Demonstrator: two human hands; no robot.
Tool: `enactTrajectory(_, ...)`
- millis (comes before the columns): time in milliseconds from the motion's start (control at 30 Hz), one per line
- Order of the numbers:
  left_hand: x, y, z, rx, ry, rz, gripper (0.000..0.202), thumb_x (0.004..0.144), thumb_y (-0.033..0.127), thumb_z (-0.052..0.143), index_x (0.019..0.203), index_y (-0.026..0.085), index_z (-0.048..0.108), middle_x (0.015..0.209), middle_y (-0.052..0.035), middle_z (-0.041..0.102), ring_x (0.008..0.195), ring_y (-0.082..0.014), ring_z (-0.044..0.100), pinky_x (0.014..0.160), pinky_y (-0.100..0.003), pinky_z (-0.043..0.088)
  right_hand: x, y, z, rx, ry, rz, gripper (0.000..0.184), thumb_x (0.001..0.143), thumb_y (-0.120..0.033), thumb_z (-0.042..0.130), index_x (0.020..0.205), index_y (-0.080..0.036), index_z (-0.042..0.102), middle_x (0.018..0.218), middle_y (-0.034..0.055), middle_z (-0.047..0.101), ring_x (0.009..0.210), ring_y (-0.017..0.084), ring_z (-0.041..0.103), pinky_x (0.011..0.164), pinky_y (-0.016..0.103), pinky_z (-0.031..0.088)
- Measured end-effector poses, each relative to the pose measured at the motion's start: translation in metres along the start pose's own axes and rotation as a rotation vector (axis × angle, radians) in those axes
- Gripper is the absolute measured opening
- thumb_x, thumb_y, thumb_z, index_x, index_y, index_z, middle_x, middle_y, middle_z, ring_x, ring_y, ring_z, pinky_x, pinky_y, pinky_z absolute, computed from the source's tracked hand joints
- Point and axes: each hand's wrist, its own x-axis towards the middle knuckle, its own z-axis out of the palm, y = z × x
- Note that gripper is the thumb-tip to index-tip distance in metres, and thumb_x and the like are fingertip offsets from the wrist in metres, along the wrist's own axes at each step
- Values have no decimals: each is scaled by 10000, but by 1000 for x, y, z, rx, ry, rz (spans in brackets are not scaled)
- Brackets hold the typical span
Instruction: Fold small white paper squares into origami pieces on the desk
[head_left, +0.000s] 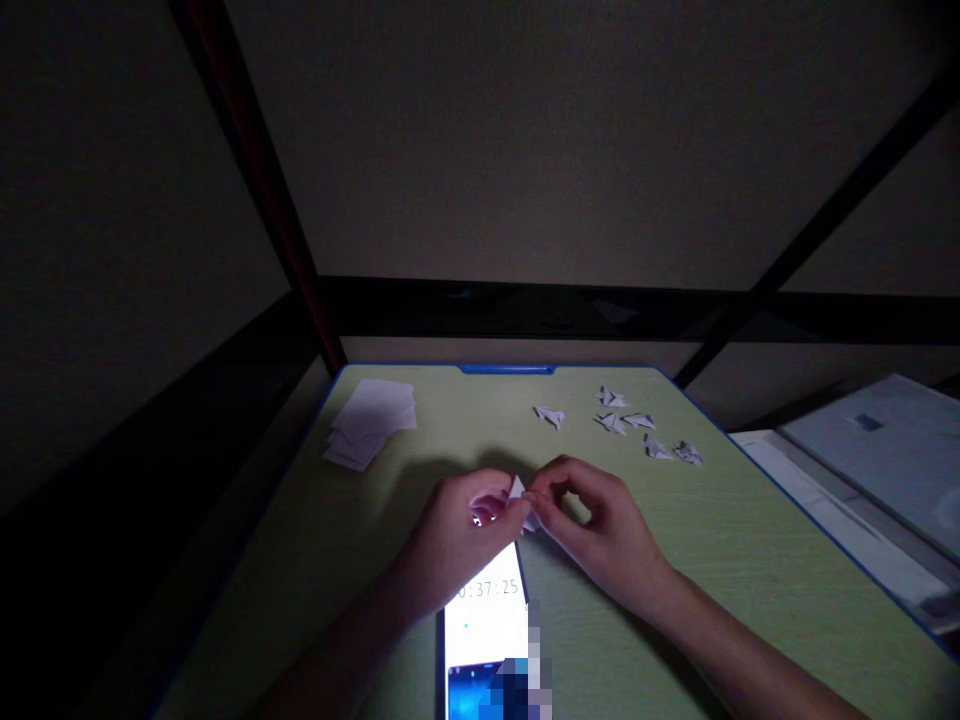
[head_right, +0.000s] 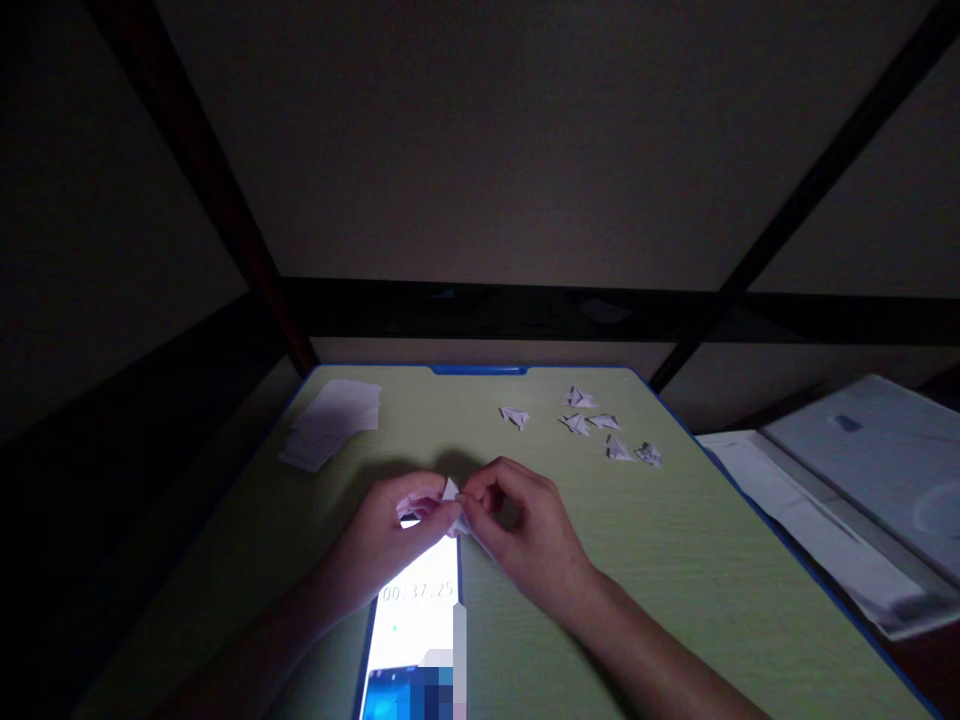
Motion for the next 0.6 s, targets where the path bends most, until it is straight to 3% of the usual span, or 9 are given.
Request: enactTrajectory(600, 0, 0, 0, -83, 15, -19, 139, 797, 172, 521, 673, 129, 567, 616, 20, 554, 603, -100, 544, 562, -198, 442, 1, -1, 1, 267, -32, 196, 92, 792, -252, 587, 766, -164, 594, 664, 3, 572, 599, 110, 506, 543, 259, 409)
